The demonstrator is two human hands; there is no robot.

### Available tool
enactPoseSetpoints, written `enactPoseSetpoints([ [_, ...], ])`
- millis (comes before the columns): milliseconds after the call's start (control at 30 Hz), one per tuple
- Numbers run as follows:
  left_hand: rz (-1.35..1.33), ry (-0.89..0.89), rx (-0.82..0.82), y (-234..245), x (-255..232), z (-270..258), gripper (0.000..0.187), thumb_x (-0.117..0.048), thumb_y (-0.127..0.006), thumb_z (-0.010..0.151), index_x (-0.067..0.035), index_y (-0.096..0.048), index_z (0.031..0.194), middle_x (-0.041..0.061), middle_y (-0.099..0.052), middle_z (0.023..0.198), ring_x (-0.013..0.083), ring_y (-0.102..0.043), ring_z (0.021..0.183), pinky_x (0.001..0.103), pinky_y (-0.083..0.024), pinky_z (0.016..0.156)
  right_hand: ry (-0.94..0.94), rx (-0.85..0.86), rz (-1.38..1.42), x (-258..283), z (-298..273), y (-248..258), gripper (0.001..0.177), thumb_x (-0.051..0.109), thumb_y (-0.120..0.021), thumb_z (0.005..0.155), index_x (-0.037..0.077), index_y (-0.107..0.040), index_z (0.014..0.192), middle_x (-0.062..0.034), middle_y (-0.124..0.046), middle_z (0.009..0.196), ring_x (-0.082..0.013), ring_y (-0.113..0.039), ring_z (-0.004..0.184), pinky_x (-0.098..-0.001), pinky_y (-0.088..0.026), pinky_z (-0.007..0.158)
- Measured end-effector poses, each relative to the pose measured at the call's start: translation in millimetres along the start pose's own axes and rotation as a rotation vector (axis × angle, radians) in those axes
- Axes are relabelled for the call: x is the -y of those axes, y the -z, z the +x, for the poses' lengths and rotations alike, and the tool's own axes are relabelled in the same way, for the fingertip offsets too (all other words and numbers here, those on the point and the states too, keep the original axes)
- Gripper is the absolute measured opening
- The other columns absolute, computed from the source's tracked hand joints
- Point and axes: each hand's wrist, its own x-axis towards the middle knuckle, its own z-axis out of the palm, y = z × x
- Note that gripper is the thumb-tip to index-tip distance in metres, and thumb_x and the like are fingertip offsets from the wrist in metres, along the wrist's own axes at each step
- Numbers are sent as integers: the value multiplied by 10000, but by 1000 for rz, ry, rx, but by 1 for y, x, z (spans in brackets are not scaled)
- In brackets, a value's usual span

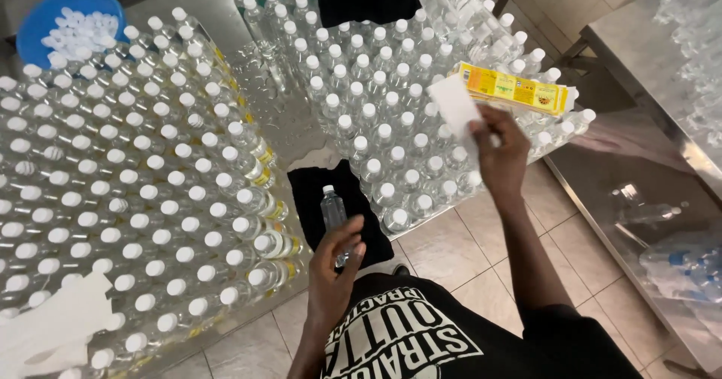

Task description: Manually peeling adhesive labels from a sheet and applying them to plastic water bottles at a production station.

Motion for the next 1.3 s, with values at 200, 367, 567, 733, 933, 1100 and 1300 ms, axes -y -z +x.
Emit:
enactPoseSetpoints([
  [200,-215,-137,-164,-25,-7,58,572,-138,-772,1044,-42,-576,1572,159,-689,1406,274,-692,1282,440,-609,1071,-226,377,468,87,-68,-20,360,133,-764,1038,73,-738,1391,-136,-781,1062,-244,-766,1024,-465,-608,1018],
  [367,-146,-108,-323,-22,3,57,345,-158,-766,1057,-40,-742,1380,131,-777,1071,178,-750,916,403,-640,864,16,412,352,90,-88,-40,344,143,-756,1042,52,-735,1373,-155,-780,1197,-341,-777,1146,-496,-588,1059],
  [567,-150,-72,-329,-24,8,46,281,-136,-767,1048,-22,-770,1304,155,-789,904,216,-797,854,403,-636,836,443,209,107,99,-98,-69,429,114,-815,1016,-23,-696,1405,-179,-691,1297,-380,-692,1217,-470,-588,1020],
  [733,-172,-74,-302,-18,15,41,268,-177,-735,1076,8,-756,1269,155,-796,892,206,-798,859,396,-647,846,366,311,172,98,-104,-74,363,133,-816,1009,-15,-753,1334,-160,-752,1184,-375,-741,1141,-474,-610,977],
  [933,-90,-85,-225,-19,24,35,194,-104,-729,1079,5,-788,1228,184,-811,969,239,-807,882,399,-646,794,-122,476,503,101,-108,-68,196,116,-770,1038,42,-806,1216,-142,-830,1059,-335,-781,1138,-510,-588,992],
  [1100,-95,-67,-193,-18,28,32,189,-124,-745,1068,-3,-791,1207,176,-823,1012,227,-807,862,401,-667,787,-400,399,684,92,-116,-72,123,108,-758,1047,42,-823,1128,-104,-834,938,-143,-737,932,-398,-594,953],
  [1300,-141,-32,-365,-1,39,34,164,-103,-699,1086,-58,-770,1227,85,-780,1099,149,-741,1016,383,-642,907,-431,219,578,98,-119,-55,94,102,-744,1071,52,-811,1114,-114,-827,1019,-153,-734,1060,-386,-560,1052],
])
